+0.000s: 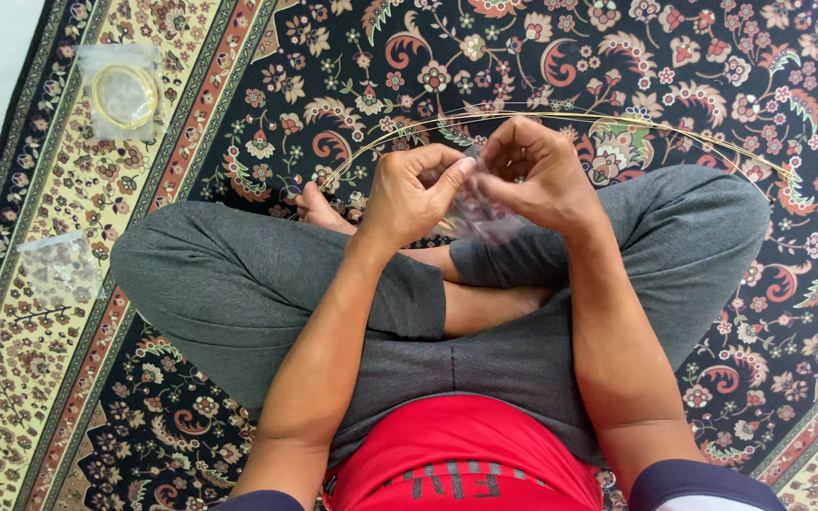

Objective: The person sits on a rug and wraps a thin yellow wire around a circular metal frame. They repeatedly wind the wire around the frame by hand, creating a coiled pattern.

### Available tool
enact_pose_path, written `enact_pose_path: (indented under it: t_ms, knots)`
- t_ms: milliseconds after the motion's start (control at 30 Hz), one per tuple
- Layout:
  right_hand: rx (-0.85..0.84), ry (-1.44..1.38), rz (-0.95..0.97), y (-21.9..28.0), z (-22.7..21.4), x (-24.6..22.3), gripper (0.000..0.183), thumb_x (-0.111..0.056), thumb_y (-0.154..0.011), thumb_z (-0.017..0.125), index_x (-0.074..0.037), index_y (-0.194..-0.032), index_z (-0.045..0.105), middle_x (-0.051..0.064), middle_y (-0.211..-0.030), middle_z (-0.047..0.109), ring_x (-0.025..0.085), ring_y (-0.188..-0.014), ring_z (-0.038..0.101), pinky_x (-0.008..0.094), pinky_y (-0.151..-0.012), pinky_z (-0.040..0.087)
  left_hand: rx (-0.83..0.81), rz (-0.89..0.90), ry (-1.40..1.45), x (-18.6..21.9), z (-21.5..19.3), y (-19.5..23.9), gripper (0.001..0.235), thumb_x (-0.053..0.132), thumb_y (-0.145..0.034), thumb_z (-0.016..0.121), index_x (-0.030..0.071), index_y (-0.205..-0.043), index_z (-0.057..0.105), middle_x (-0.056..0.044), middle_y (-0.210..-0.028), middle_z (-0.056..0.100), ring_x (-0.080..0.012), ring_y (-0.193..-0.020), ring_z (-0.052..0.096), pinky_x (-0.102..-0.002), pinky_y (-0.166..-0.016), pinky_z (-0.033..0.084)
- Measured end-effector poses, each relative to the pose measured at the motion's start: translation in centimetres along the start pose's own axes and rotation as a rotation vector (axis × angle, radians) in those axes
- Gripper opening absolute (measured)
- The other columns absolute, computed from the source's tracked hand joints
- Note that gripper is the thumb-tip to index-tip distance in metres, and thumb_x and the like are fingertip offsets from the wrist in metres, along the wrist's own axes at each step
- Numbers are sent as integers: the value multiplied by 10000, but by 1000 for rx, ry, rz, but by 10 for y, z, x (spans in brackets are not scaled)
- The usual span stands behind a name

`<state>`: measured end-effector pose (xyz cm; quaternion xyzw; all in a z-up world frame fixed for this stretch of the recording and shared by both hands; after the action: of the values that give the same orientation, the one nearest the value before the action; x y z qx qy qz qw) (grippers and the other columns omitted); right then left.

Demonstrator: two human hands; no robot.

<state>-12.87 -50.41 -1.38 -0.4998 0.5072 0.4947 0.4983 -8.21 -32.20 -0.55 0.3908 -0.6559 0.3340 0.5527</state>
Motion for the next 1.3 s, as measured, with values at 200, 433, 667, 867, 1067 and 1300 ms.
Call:
enact_pose_path:
  t_ms: [200,433,667,867,1067,1300]
  knots:
    - [34,68,4,1,-4,-10,181,137,-849,742,45,-993,683,128,-777,664,134,-713,677,269,-644,582,28,-8,-11,2,-5,0,114,137,-943,702,119,-865,783,-45,-577,674,-77,-508,578,-229,-486,458]
    - [-105,11,160,4,-8,-15,253,167,-807,684,49,-1031,668,209,-830,718,225,-700,716,297,-634,609,53,5,-18,-5,-8,-3,123,147,-946,702,135,-847,774,-38,-559,648,-77,-489,535,-227,-469,423]
    - [-125,-64,190,6,-13,-19,285,158,-828,679,11,-1063,612,136,-881,738,135,-777,716,239,-687,584,77,23,5,-3,-10,-3,125,137,-953,691,124,-855,768,-24,-573,667,-68,-489,570,-201,-471,441]
    - [-120,-56,119,2,-18,-18,216,135,-896,657,26,-1078,618,207,-907,734,189,-766,726,260,-661,592,-29,-29,110,-16,-11,-2,75,89,-939,704,79,-990,757,-83,-659,703,-83,-569,644,-226,-494,529]
    - [-53,-185,113,3,-14,-25,263,17,-955,629,60,-1213,599,243,-1002,733,207,-825,738,291,-724,629,52,-81,222,-13,-16,-6,72,70,-973,672,37,-1011,724,-100,-768,725,-115,-688,712,-250,-555,595]
    - [151,-219,113,1,-10,-6,191,112,-919,678,46,-1094,716,155,-863,748,127,-760,734,234,-688,626,74,-58,302,10,-16,-4,137,21,-971,633,51,-1071,722,-91,-856,738,-123,-795,752,-252,-623,659]
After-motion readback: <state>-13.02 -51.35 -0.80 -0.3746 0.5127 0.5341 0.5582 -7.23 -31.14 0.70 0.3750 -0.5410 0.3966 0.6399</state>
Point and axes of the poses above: each hand's wrist, its own y-axis away from the middle knuckle, its own z-axis out of the palm, x = y × z, the point moved 2 cm from there along -y, towards the middle knuckle
